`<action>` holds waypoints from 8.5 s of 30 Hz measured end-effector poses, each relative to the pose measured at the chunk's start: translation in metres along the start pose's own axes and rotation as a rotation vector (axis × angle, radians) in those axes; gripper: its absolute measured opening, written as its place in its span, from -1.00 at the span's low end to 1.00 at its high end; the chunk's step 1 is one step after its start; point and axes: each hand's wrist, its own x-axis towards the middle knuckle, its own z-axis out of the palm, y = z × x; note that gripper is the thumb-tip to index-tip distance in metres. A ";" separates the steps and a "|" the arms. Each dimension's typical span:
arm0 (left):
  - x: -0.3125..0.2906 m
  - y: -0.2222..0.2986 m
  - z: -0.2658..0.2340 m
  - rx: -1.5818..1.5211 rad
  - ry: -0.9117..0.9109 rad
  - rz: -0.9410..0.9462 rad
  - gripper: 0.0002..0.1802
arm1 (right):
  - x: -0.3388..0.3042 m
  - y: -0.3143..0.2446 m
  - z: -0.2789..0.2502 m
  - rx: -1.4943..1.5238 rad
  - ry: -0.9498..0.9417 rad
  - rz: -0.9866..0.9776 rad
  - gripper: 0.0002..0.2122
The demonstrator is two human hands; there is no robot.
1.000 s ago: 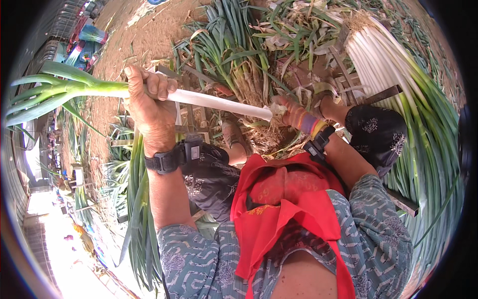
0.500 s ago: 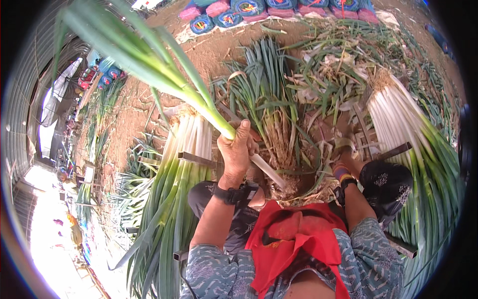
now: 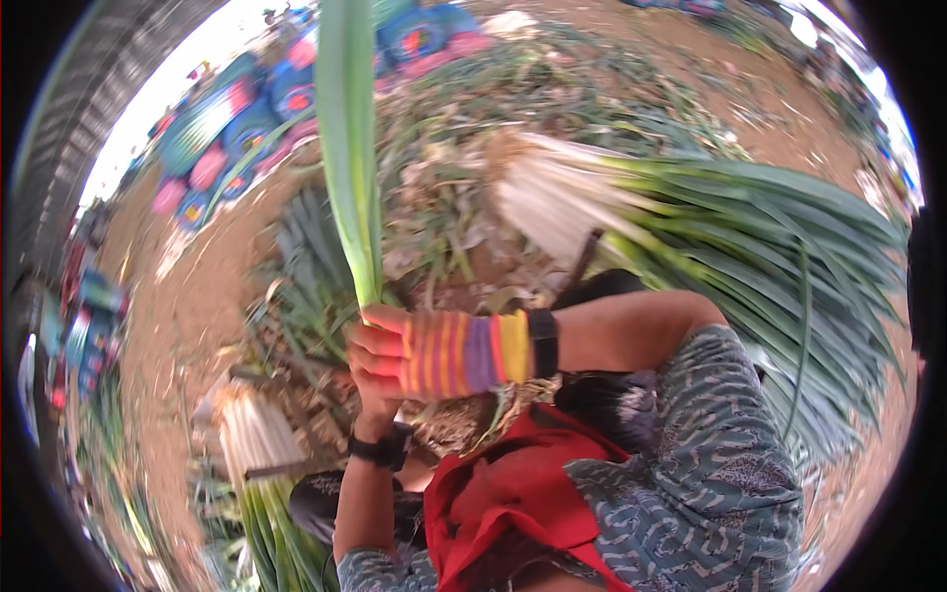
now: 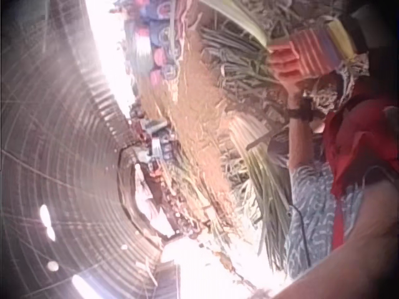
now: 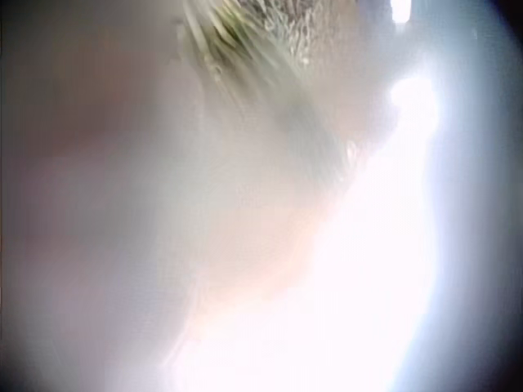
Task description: The recorder is cleaning and preparing large green onions (leeks) by stripping the outer layers and organizing them into bunches.
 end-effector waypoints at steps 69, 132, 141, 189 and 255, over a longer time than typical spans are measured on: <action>0.124 0.161 0.443 0.343 -1.095 0.791 -0.70 | -0.418 0.208 -0.197 0.105 -0.985 1.522 -0.69; 0.057 -0.011 -0.167 -0.548 0.195 -0.435 -0.77 | -0.183 -0.108 0.397 1.042 -0.909 1.521 -0.72; 0.056 -0.004 -0.162 -0.385 0.208 -0.488 -0.73 | -0.127 -0.064 0.453 0.652 -1.070 1.684 -0.56; 0.053 0.029 -0.067 -0.715 0.015 -0.304 -0.65 | -0.047 -0.029 0.097 1.227 -0.055 1.081 -0.53; 0.011 0.025 -0.116 -1.037 0.011 -0.153 -0.64 | -0.014 -0.053 0.074 1.360 -0.394 0.828 -0.69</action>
